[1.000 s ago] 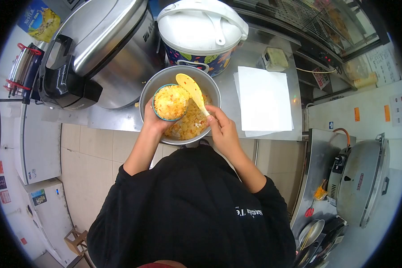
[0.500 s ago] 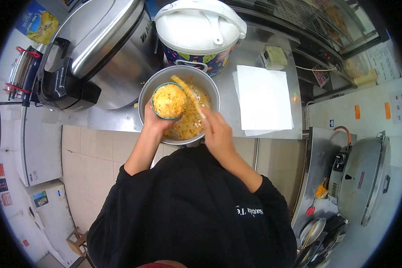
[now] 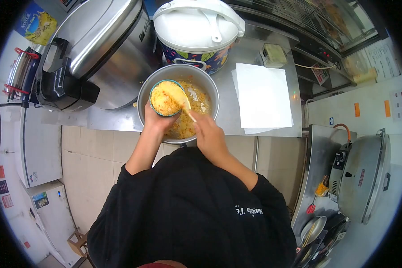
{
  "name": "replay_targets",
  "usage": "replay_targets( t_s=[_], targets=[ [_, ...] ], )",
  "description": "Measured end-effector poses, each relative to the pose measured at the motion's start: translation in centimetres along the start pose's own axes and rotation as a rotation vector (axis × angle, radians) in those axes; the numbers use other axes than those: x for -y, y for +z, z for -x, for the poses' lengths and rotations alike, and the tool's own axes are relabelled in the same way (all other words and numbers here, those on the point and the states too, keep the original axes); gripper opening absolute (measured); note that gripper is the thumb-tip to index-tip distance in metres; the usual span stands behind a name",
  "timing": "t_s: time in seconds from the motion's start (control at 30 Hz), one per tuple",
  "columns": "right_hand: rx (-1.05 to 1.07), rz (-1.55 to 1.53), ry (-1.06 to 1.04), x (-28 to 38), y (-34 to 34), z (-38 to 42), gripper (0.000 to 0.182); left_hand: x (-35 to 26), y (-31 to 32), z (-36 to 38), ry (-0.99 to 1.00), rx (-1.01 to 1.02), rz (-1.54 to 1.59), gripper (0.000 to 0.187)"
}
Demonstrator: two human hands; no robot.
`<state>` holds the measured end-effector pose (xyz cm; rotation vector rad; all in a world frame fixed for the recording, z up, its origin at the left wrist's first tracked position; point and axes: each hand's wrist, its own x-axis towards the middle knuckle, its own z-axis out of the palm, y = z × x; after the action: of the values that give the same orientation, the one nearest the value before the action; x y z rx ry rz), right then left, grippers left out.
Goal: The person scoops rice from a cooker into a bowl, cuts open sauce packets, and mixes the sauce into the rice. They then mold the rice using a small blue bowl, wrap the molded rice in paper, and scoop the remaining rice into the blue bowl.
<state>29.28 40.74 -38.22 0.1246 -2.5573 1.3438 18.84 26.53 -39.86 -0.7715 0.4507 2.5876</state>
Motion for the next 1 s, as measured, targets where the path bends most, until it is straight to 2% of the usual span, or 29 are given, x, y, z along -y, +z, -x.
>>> replay_targets(
  t_s=[0.1, 0.2, 0.3, 0.4, 0.5, 0.6, 0.7, 0.8, 0.9, 1.0],
  targets=[
    [-0.115, -0.007, -0.029, -0.4, -0.3, -0.6, 0.033, -0.3, -0.5, -0.1, -0.043, 0.051, 0.038, 0.043],
    [0.014, 0.062, -0.033, 0.1, 0.2, 0.0, 0.037, 0.1, -0.2, 0.2, -0.015, 0.076, 0.031, 0.044],
    [0.028, 0.186, -0.046, 0.3, 0.0, 0.1, 0.040, 0.2, -0.4, 0.2, -0.004, 0.047, 0.041, 0.045],
    [0.032, 0.393, -0.173, 0.0, 0.8, 0.4, 0.041, 0.0, -0.7, 0.1, -0.038, 0.114, 0.063, 0.043],
    [-0.086, 0.077, -0.067, -0.2, 0.6, -0.2, 0.040, -0.4, -0.1, 1.2, -0.020, 0.021, 0.005, 0.042],
    [-0.023, 0.201, 0.106, 0.8, -1.9, -1.4, 0.037, -1.8, 0.3, 2.3, 0.020, 0.045, -0.013, 0.041],
    [0.155, 0.465, -0.004, 0.3, -1.7, -1.8, 0.035, -3.1, 0.5, 2.8, -0.041, 0.051, 0.026, 0.041],
    [-0.003, 0.214, -0.240, -0.1, 0.0, -4.2, 0.033, -3.5, 0.9, 3.5, -0.098, 0.124, 0.070, 0.040],
    [0.136, -0.748, 0.139, 0.4, 2.6, -7.0, 0.035, -3.3, 1.2, 4.2, -0.204, 0.226, 0.108, 0.038],
    [0.102, -1.108, 0.213, -0.3, 5.0, -7.9, 0.043, -2.8, 1.7, 3.9, -0.175, 0.230, 0.010, 0.036]
  ],
)
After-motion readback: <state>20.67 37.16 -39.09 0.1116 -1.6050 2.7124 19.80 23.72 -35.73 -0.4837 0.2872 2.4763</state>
